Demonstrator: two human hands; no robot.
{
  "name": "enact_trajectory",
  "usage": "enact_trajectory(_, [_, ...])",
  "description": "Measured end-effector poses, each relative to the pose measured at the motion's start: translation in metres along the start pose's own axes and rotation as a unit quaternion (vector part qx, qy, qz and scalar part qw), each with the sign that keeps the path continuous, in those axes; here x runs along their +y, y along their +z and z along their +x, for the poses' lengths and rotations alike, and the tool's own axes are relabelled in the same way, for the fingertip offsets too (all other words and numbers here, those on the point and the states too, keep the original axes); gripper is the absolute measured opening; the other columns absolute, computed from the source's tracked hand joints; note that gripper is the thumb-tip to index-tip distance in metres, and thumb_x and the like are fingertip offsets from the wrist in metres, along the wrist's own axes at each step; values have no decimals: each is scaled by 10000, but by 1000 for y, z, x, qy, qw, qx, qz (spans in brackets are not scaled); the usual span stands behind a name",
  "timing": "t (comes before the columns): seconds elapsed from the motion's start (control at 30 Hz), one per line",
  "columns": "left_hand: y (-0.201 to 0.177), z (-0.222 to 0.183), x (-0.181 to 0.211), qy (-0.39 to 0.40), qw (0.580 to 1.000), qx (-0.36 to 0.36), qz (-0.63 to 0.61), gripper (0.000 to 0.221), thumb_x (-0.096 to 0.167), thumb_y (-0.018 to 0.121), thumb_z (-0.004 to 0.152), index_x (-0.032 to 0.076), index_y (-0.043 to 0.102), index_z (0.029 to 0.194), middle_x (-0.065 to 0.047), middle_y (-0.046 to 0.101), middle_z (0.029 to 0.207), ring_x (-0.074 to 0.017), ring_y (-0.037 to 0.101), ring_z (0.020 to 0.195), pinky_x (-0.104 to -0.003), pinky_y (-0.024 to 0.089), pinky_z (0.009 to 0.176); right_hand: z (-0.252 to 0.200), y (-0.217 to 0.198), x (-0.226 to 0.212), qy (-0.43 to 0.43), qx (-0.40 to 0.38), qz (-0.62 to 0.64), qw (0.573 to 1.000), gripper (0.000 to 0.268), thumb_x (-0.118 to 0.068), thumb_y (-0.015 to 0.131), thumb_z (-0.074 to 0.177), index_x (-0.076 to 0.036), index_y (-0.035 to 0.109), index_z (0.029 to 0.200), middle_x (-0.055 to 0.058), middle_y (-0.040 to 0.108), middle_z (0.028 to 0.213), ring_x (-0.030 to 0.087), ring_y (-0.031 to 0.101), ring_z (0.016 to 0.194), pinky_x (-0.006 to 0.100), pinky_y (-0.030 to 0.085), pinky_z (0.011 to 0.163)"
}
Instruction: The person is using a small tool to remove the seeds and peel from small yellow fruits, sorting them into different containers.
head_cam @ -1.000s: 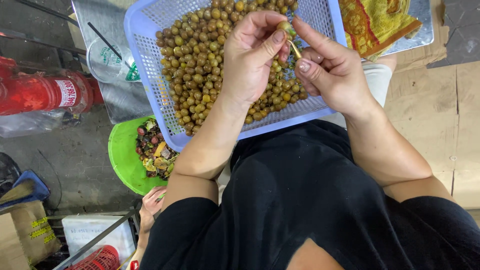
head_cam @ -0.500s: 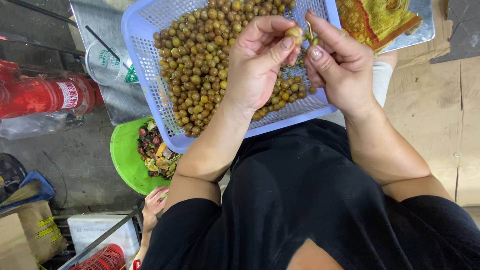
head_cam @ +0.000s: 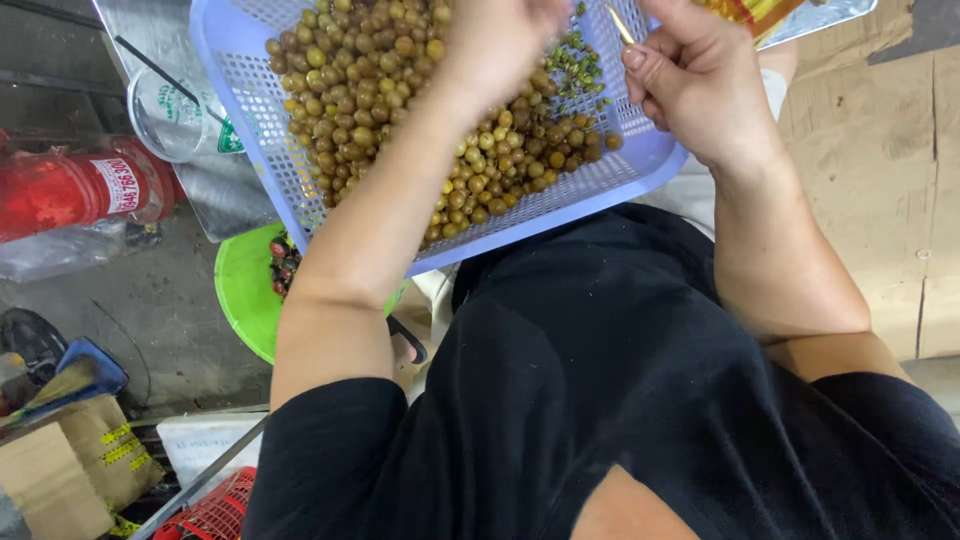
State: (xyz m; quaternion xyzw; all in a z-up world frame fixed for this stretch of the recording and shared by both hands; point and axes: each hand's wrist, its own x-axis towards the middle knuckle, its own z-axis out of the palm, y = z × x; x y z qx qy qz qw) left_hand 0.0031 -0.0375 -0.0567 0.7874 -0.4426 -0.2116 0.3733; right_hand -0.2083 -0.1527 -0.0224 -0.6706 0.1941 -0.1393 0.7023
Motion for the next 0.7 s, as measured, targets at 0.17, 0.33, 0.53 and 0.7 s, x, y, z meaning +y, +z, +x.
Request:
enact_trajectory(0.17, [90,-28,-34,64,942,-239,225,159,19,649,872,100,759,953,-141,730,949,-285,714,887,-410,583,788,2,-5,-3,19,-6,40,999,319,2,586,1170,-49,572,1485,10,596,785,47,465,571,212,348,512])
enact_trajectory(0.33, [106,-34,-37,118,918,-243,292,110,71,691,837,58,734,937,-177,695,1003,-365,652,1000,-456,537,841,-2,-6,-5,-2,4,30,1000,408,12,579,1175,-73,565,1574,15,593,824,39,444,559,211,341,531])
enact_trajectory(0.53, [39,-24,-13,-2,993,-113,-22,145,18,745,852,30,730,996,-85,736,960,-228,741,868,-345,591,800,0,-5,4,29,31,28,999,407,-11,623,1129,-103,604,1524,-12,603,822,27,469,618,188,381,536])
enact_trajectory(0.7, [-23,-50,16,-43,811,-52,-581,204,2,694,1006,-5,676,1209,-86,730,1058,-172,700,930,-307,585,780,1,13,-8,35,-51,89,994,397,-14,607,1091,-113,613,1475,-6,589,791,51,466,610,200,368,525])
